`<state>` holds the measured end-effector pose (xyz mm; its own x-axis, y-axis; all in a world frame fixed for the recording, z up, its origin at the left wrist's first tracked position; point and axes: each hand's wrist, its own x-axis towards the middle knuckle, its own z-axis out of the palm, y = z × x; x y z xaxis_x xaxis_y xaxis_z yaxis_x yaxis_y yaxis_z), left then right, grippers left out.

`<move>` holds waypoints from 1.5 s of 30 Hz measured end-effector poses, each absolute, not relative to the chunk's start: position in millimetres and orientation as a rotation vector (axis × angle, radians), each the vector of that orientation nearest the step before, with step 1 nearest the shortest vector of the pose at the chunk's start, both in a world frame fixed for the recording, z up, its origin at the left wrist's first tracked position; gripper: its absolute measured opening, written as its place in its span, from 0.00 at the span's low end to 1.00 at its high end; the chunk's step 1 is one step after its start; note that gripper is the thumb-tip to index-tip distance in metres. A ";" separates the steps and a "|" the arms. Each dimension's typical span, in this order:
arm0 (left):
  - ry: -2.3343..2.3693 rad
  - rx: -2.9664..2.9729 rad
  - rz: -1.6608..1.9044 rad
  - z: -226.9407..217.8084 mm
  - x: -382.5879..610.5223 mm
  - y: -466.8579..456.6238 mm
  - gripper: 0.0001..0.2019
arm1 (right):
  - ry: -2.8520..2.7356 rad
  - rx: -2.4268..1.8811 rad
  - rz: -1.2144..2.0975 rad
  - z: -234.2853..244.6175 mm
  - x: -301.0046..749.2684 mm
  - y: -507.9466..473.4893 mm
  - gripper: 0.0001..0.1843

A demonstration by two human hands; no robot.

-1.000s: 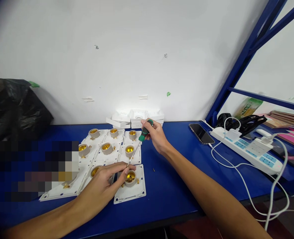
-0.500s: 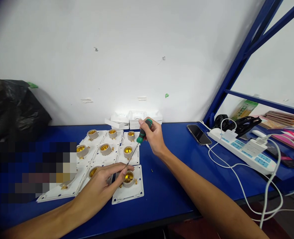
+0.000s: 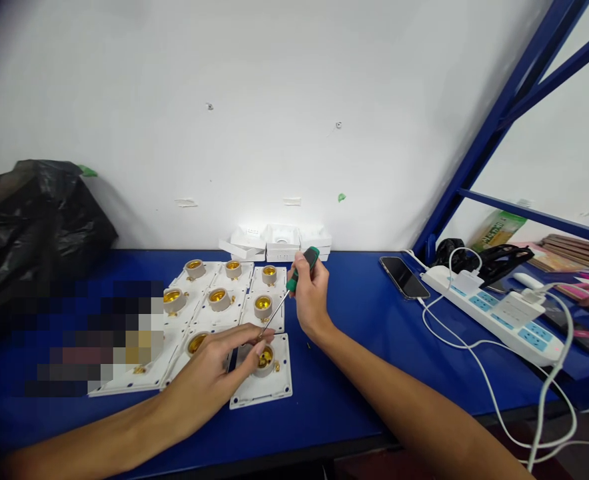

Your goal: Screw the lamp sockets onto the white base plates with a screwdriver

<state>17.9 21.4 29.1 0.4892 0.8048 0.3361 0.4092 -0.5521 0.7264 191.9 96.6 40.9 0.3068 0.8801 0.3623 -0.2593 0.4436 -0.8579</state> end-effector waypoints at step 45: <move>0.879 2.418 0.799 6.9 14.9 18.7 0.20 | -0.798 -0.920 1.292 14.5 216.3 129.1 0.20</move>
